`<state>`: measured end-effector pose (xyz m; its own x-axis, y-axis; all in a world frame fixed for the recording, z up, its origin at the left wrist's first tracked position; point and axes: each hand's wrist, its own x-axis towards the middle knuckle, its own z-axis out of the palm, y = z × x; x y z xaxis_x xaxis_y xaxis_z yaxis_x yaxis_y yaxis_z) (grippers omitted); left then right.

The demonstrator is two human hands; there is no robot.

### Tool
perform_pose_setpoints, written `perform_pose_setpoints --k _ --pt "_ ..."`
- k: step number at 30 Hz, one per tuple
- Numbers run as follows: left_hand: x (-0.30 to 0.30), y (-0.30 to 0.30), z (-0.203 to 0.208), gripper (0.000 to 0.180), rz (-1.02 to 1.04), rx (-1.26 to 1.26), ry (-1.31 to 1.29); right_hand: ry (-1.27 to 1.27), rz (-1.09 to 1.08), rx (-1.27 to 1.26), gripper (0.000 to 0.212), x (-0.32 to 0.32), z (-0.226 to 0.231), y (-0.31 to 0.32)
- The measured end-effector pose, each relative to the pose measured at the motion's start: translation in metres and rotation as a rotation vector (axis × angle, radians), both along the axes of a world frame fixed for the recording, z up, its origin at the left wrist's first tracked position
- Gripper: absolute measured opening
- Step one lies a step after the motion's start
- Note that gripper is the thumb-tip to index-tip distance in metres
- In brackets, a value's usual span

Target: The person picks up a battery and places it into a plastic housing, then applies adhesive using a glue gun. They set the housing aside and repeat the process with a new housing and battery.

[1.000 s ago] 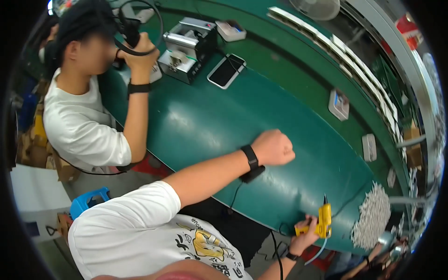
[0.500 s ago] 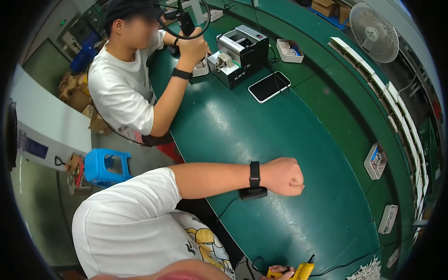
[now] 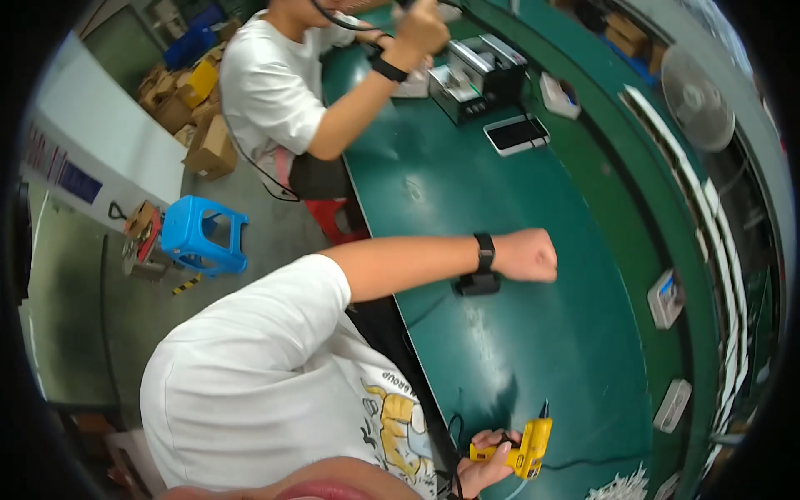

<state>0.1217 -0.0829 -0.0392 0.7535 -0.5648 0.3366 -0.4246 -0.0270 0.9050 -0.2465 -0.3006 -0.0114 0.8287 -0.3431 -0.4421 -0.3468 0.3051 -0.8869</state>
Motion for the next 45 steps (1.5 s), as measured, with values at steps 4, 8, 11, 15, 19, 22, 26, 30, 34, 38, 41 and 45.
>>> perform_pose_setpoints --k 4,8,11,15,19,22,26,30,34,38,41,45 --pt "0.012 0.001 0.000 0.040 0.054 0.048 -0.063 -0.021 0.072 -0.070 0.032 0.009 -0.017 -0.005" --pt "0.015 0.003 -0.008 0.037 0.090 0.019 -0.059 -0.129 0.027 -0.270 0.037 0.020 -0.026 0.016" --pt "0.016 -0.002 0.004 0.039 0.111 0.050 -0.089 -0.405 -0.364 -0.266 0.030 0.039 -0.017 0.052" --pt "0.022 0.019 -0.006 0.043 0.145 0.047 -0.176 -0.426 -0.242 -0.163 0.034 0.053 -0.029 0.052" --pt "0.057 0.010 -0.004 0.031 0.037 0.212 -0.018 -0.396 -0.231 -0.162 0.035 0.039 -0.029 0.047" --pt "0.125 0.008 0.012 0.018 0.319 0.399 -0.177 -0.380 -0.273 -0.134 0.035 0.043 -0.026 0.056" --pt "0.199 -0.009 0.056 0.044 0.707 0.814 -0.335 -0.408 -0.304 -0.155 0.030 0.038 -0.033 0.049" --pt "0.269 0.013 0.058 0.040 0.809 0.979 -0.300 -0.401 -0.295 -0.155 0.030 0.041 -0.034 0.052" --pt "0.314 0.017 0.034 0.029 0.903 1.045 -0.324 -0.381 -0.303 -0.150 0.031 0.044 -0.029 0.060" --pt "0.344 0.039 0.025 0.025 0.841 0.990 -0.236 -0.417 -0.240 -0.113 0.036 0.035 -0.046 0.035" --pt "0.316 0.026 0.043 0.024 0.775 0.923 -0.311 -0.059 0.046 -0.116 0.027 -0.016 -0.114 -0.045" --pt "0.241 0.028 0.063 0.018 0.659 0.697 -0.472 -0.029 -0.160 -0.233 0.025 0.011 -0.045 0.014"
